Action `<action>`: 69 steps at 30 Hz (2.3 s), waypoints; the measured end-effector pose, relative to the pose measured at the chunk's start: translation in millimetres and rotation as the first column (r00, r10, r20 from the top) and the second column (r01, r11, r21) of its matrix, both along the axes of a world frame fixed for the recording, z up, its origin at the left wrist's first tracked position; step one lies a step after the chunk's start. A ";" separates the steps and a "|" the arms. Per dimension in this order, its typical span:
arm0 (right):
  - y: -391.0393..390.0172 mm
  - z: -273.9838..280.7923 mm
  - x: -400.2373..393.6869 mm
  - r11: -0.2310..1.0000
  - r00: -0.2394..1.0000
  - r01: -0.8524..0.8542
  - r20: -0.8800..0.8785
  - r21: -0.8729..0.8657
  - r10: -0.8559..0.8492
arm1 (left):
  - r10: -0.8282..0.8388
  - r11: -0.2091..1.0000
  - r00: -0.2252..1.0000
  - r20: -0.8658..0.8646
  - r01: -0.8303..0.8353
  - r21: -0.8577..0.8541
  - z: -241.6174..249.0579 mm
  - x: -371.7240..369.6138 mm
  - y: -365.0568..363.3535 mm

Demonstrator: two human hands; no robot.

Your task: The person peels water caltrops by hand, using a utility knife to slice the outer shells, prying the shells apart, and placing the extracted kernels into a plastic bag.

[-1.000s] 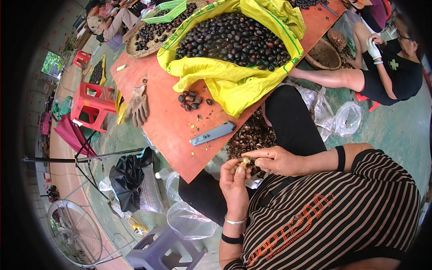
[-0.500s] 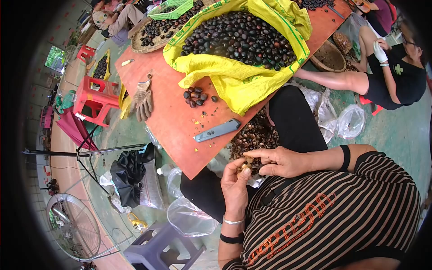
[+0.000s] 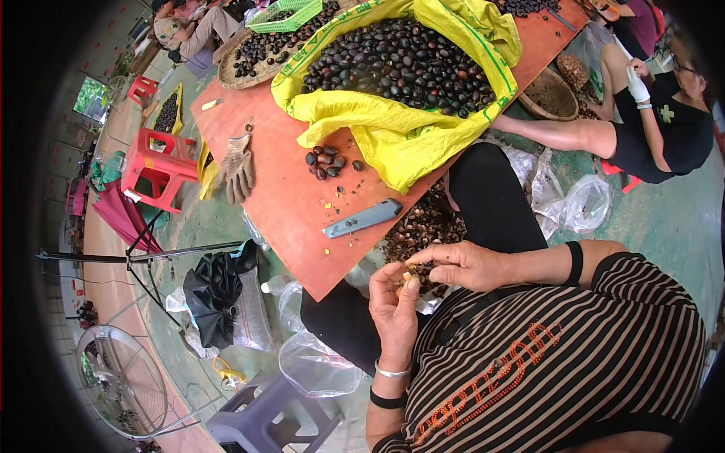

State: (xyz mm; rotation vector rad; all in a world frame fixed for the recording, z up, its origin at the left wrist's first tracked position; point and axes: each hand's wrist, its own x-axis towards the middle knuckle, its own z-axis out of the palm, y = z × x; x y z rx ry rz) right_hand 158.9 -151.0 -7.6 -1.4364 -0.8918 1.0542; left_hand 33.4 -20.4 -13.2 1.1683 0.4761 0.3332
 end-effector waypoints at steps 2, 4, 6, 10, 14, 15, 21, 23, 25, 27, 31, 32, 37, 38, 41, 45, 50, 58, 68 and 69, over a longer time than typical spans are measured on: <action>-0.7 1.4 -3.5 1.000 0.998 -0.012 -0.054 0.011 0.013 | 0.022 1.000 1.000 -0.006 -0.022 -0.007 1.6 1.5 0.2; 0.4 10.5 -1.6 0.998 0.996 -0.052 -0.078 -0.021 0.050 | 0.009 1.000 1.000 0.002 -0.009 -0.028 0.8 -0.7 3.1; 0.4 9.7 -0.5 0.994 0.991 -0.091 -0.107 -0.052 0.085 | -0.005 0.999 1.000 0.007 0.006 -0.048 0.4 -1.6 3.5; 2.4 6.2 0.2 0.999 0.991 -0.041 -0.127 -0.004 0.041 | -0.001 1.000 1.000 0.013 0.001 -0.030 0.2 -1.4 2.0; 2.9 2.2 -0.8 0.998 0.992 0.012 -0.123 -0.065 -0.020 | 0.020 0.998 0.999 -0.027 -0.018 0.068 -4.6 0.9 1.0; 2.6 -2.9 -3.3 0.998 0.992 0.015 -0.122 -0.065 -0.023 | 0.017 0.998 1.000 -0.026 -0.015 0.068 -5.9 1.1 0.4; 1.4 1.8 -12.4 0.981 0.980 0.190 0.045 0.047 -0.192 | 0.073 0.996 0.996 -0.059 -0.076 -0.054 -10.8 3.7 0.8; -2.4 6.9 -10.4 0.952 0.953 0.301 0.027 0.052 -0.303 | 0.193 0.940 0.981 -0.017 -0.190 -0.285 -12.7 4.4 6.6; -5.7 13.1 -1.8 0.968 0.968 0.249 0.031 -0.042 -0.247 | 0.205 0.952 0.979 -0.002 -0.200 -0.232 -12.0 1.3 9.1; -6.1 14.0 -1.2 0.971 0.976 0.217 0.030 -0.097 -0.215 | 0.199 0.974 0.980 0.030 -0.194 -0.115 -9.6 0.0 8.0; 3.8 16.8 -6.7 0.999 0.981 0.042 -0.189 0.009 -0.040 | 0.146 0.989 0.988 0.043 -0.146 -0.001 -3.3 -1.6 3.2; 7.1 12.9 -7.5 0.999 0.980 0.026 -0.198 0.038 -0.018 | 0.135 0.990 0.989 0.052 -0.137 0.028 -2.2 -2.1 2.0; 12.9 -1.4 -8.2 0.999 0.941 -0.037 -0.337 0.017 0.041 | 0.129 0.974 0.985 0.112 -0.147 0.174 -9.1 -5.0 3.2; 12.4 -2.5 -8.1 0.999 0.931 -0.052 -0.360 0.015 0.054 | 0.124 0.956 0.986 0.112 -0.149 0.253 -8.4 -4.5 3.4; 11.4 -0.4 -12.3 1.000 0.913 -0.011 -0.408 0.026 0.020 | 0.117 0.936 0.986 0.116 -0.149 0.318 -8.7 -2.0 2.8; 13.3 7.9 -15.8 1.000 0.964 0.028 -0.265 0.003 -0.026 | 0.109 0.941 0.988 0.113 -0.139 0.307 -9.9 -1.2 3.9; 13.7 1.6 -13.4 0.997 0.800 0.019 -0.598 -0.071 -0.058 | 0.104 0.887 0.989 0.108 -0.142 0.439 -12.6 -3.5 5.4; 13.5 -5.9 -16.9 0.997 0.869 0.068 -0.489 -0.031 -0.075 | 0.121 0.837 0.991 0.053 -0.130 0.532 -9.1 -1.9 6.7; 12.5 2.2 -8.7 0.997 0.698 0.029 -0.712 -0.074 -0.073 | 0.140 0.910 0.988 0.071 -0.157 0.385 -9.6 -0.9 0.2; 12.5 3.2 -10.2 0.997 0.698 0.029 -0.712 -0.073 -0.073 | 0.144 0.912 0.987 0.070 -0.160 0.378 -9.6 -0.5 -0.2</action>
